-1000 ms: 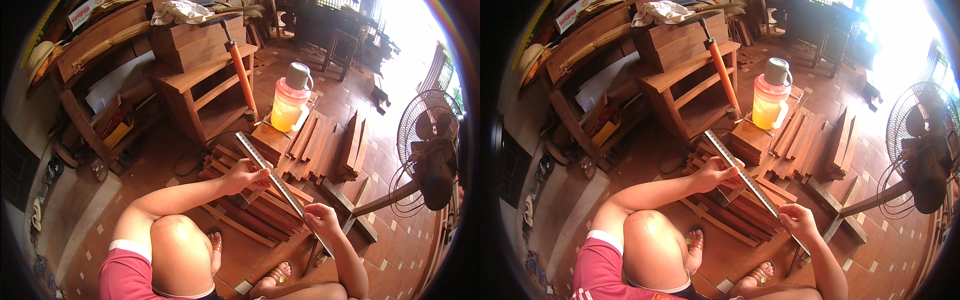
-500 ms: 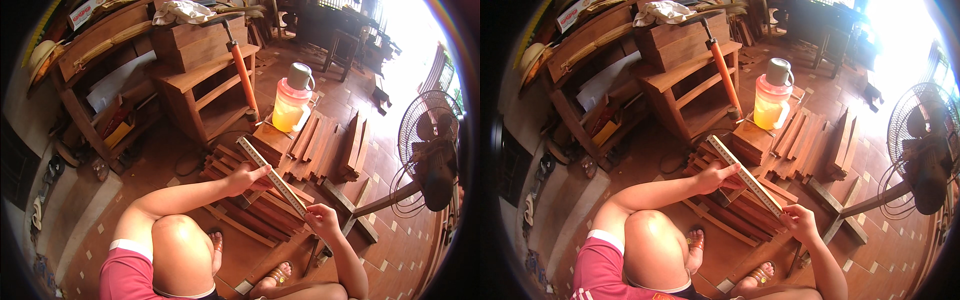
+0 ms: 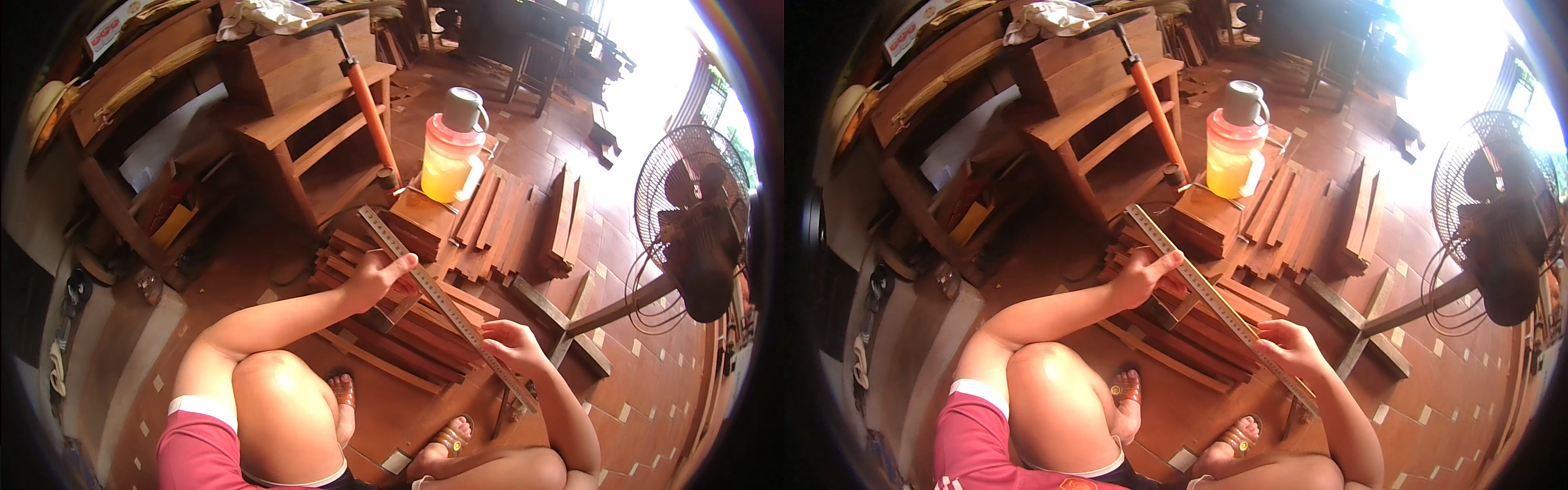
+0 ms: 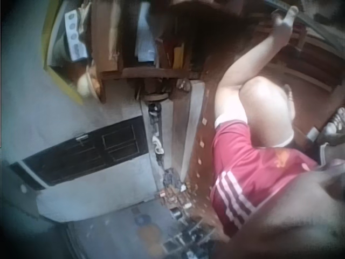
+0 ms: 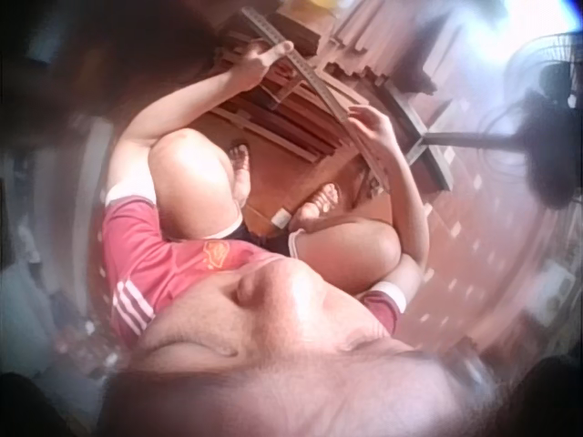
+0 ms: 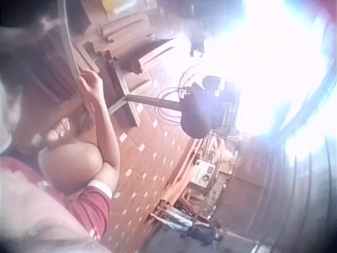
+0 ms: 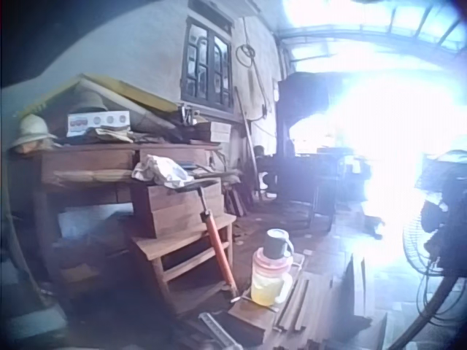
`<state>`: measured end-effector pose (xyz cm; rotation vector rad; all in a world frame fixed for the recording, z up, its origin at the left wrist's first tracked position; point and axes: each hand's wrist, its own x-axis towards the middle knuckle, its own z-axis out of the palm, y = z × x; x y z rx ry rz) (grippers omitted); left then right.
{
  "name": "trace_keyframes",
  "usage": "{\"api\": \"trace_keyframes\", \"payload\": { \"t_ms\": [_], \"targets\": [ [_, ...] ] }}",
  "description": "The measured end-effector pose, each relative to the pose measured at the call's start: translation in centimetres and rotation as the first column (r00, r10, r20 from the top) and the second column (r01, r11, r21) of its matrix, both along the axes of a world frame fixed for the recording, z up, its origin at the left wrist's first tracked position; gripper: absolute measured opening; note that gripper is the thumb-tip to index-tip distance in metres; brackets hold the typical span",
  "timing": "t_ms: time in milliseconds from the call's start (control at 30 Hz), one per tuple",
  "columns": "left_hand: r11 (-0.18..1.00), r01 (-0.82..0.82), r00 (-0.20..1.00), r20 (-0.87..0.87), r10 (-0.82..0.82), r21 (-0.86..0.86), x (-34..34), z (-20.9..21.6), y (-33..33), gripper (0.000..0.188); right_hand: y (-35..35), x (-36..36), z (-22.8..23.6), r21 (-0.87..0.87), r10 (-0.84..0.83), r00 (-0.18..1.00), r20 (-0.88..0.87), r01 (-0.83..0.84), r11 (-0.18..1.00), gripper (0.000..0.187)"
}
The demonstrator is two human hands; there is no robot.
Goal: The person sits on the floor and repeatedly measures wooden planks using a metal ruler and a try square. They handle each plank individually, aligning the tools to check dimensions and angles, then set the planks aside.
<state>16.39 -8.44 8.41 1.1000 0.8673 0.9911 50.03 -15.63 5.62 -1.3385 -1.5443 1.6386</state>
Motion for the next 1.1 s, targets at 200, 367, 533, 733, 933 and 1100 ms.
{"api": "trace_keyframes", "payload": {
  "t_ms": [200, 367, 533, 733, 933, 1100],
  "targets": [
    [0.997, -0.063, 0.99, -0.123, 0.067, 0.036, 0.7, 0.8, -0.4, 0.024, -0.3, 1.2, 0.3, -0.138, 0.147, 0.988, -0.038, -0.151, 0.979, 0.051],
    [0.996, -0.083, 0.993, -0.08, 0.085, 0.022, 0.4, 0.8, -0.6, 0.022, -0.3, 0.3, -0.5, -0.075, 0.271, 0.96, 0.068, -0.266, 0.961, 0.047],
    [1.0, -0.001, 0.997, -0.082, 0.0, -0.018, 0.6, 0.1, 0.0, 0.025, -0.7, 0.4, -0.1, 0.033, 0.263, 0.947, 0.185, -0.273, 0.961, 0.04],
    [0.995, 0.017, 0.999, -0.033, -0.02, -0.094, 1.0, 1.1, -0.4, 0.029, -0.8, 0.9, -1.8, 0.165, 0.211, 0.952, 0.224, -0.25, 0.954, 0.038],
    [0.999, 0.006, 1.0, 0.005, -0.006, -0.054, 0.8, 1.9, -0.9, 0.029, -0.6, 0.8, -0.3, 0.142, 0.18, 0.959, 0.219, -0.213, 0.967, 0.039],
    [0.999, -0.03, 0.998, -0.065, 0.029, -0.018, 0.9, 2.7, -1.1, 0.026, -0.7, 1.1, 1.0, 0.143, 0.176, 0.965, 0.194, -0.205, 0.968, 0.04]
  ]
}}
